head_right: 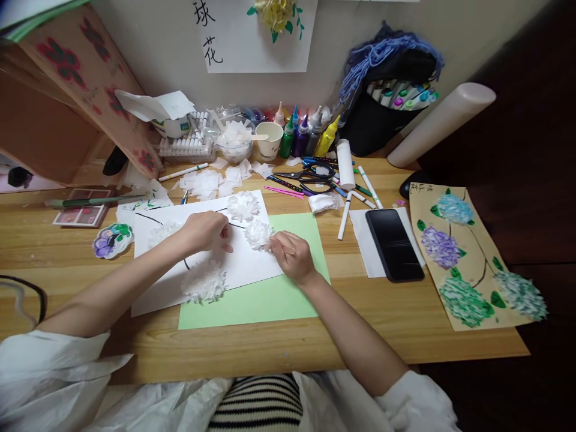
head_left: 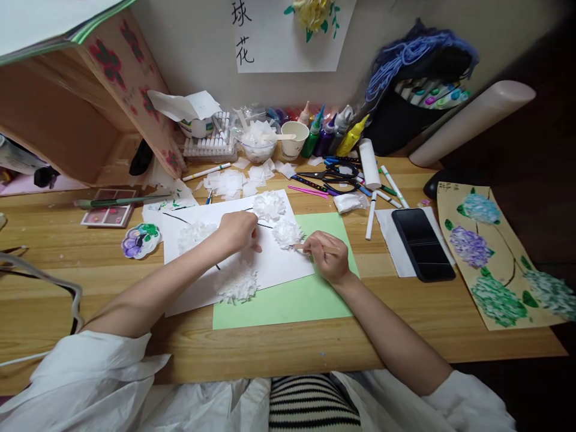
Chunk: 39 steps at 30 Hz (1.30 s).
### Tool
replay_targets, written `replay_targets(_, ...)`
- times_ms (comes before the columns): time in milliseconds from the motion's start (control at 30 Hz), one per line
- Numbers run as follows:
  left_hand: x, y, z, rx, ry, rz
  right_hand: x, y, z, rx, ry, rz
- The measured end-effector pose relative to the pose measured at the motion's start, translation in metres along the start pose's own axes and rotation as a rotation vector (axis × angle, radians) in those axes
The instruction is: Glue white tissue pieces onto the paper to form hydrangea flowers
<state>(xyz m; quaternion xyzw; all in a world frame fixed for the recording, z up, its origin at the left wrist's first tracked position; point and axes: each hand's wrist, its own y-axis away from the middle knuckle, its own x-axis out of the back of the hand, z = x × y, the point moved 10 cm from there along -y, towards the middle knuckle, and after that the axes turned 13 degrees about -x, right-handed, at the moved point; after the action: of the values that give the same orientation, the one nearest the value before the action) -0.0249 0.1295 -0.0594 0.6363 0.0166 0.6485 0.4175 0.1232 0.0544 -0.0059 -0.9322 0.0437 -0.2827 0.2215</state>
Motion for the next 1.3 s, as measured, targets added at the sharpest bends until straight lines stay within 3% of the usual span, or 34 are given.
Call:
replay_targets(133,0.000,-0.001,-0.001,0.003,-0.003,-0.005,0.007,0.007,-0.003,0.044,-0.093,0.038)
replay_targets(300,-0.001,-0.001,0.000,-0.008,-0.001,0.001,-0.003,0.008,-0.010,0.100,-0.029,-0.017)
replay_targets(500,-0.001,-0.001,0.000,-0.014,-0.009,0.002,0.000,0.008,-0.009,0.118,-0.025,0.007)
replay_targets(867,0.001,0.000,0.003,-0.013,-0.009,-0.010,-0.010,0.004,-0.006,0.095,0.043,-0.040)
replay_targets(1133,0.002,0.001,0.005,-0.001,-0.016,-0.025,-0.005,0.002,-0.006,0.080,0.063,-0.018)
replay_targets(1300,0.001,0.001,0.004,-0.007,-0.014,-0.030,-0.003,-0.001,0.000,-0.016,0.042,0.011)
